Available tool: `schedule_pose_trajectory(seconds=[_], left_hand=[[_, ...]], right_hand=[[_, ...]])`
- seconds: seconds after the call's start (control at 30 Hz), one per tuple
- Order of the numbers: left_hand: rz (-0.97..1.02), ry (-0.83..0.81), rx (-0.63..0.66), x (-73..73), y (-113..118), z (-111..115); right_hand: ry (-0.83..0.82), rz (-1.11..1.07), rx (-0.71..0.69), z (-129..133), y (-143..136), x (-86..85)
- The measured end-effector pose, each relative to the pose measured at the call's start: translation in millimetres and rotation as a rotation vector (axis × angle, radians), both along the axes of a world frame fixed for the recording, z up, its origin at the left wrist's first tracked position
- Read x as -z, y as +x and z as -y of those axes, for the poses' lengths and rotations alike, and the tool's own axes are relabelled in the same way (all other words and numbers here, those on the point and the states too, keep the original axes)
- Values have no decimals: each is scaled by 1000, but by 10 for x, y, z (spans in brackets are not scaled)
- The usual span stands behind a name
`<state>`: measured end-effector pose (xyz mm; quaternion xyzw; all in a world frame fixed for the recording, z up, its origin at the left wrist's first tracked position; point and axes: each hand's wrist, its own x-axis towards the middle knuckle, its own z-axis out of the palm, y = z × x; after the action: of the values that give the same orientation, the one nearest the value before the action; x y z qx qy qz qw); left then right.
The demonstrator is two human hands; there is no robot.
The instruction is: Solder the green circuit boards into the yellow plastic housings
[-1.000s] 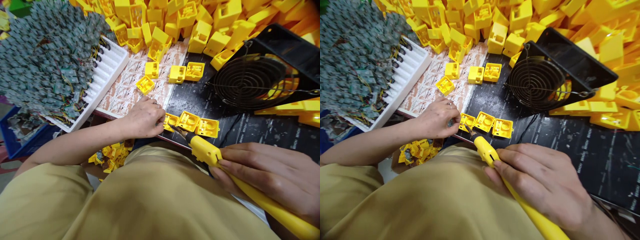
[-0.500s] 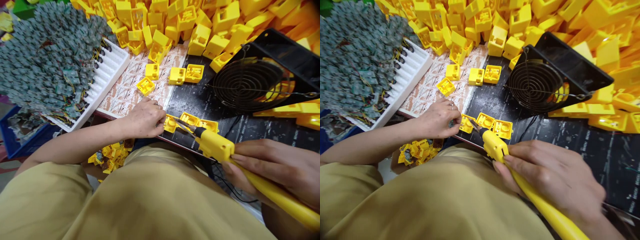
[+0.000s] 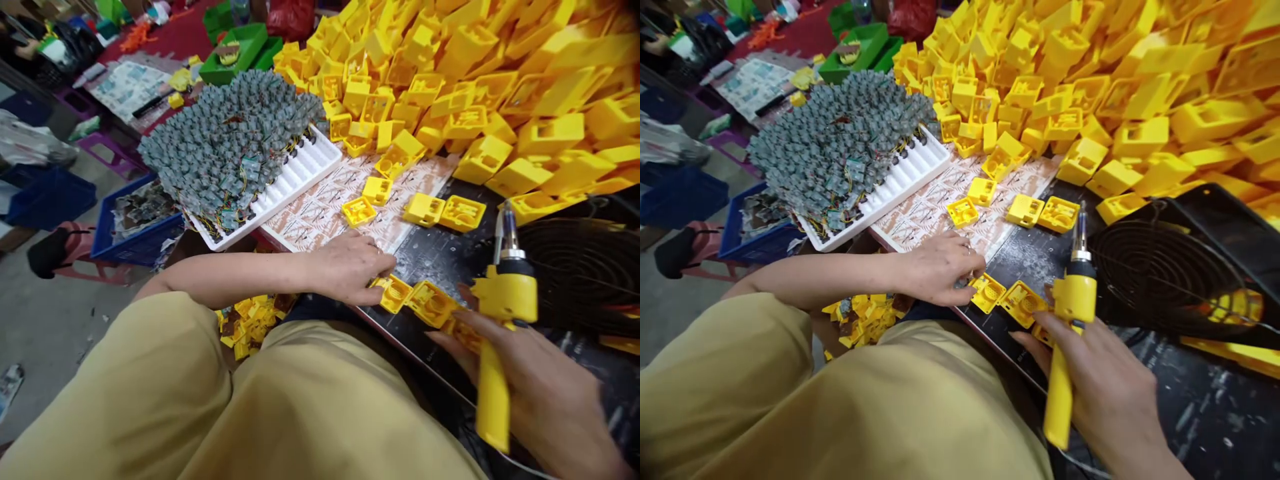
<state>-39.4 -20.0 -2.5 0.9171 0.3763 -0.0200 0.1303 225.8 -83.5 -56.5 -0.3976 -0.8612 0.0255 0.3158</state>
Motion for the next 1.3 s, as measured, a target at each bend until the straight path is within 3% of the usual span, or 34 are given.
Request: schedule_pose_trajectory(seconds=[0.07, 0.17, 0.27, 0.33, 0.47, 0.57, 0.63, 0.7, 0.8, 0.87, 0.97, 1.03, 1.1, 1.2, 1.3], left_hand=[[-40, 134, -157, -118, -214, -163], [-234, 456, -533, -284, -713, -519], [-283, 488, -614, -377, -1168, -785], [-235, 498, -633, -443, -1325, -841], [-46, 500, -730, -720, -1331, -789], [167, 494, -625, -930, -1156, -795], [278, 446, -525, -960, -956, -851], [367, 282, -441, -878, -700, -914], [528, -98, -383, -598, -295, -915], [595, -303, -381, -377, -86, -811], [618, -425, -391, -96, 49, -526], [574, -390, -368, 22, 16, -318], [433, -240, -296, 77, -81, -151], [169, 41, -145, 55, -242, -35], [155, 136, -45, -34, -296, -42]], right_hand=[[55, 46, -55, -21, -23, 59], [15, 75, -31, -38, -24, 110], [2, 66, -52, -44, -50, 102], [13, 54, -87, -42, -85, 78], [27, 50, -52, -39, -138, 53], [30, 59, -21, -63, -168, 72], [35, 63, -1, -92, -193, 89], [42, 66, 17, -117, -218, 98], [40, 54, 45, -118, -244, 97], [32, 30, 68, -92, -256, 101], [20, -3, 86, -49, -286, 122], [16, -16, 84, -36, -309, 136], [12, -24, 74, -35, -319, 136], [-2, -41, 57, -37, -304, 104], [-4, -73, 47, -27, -280, 57]])
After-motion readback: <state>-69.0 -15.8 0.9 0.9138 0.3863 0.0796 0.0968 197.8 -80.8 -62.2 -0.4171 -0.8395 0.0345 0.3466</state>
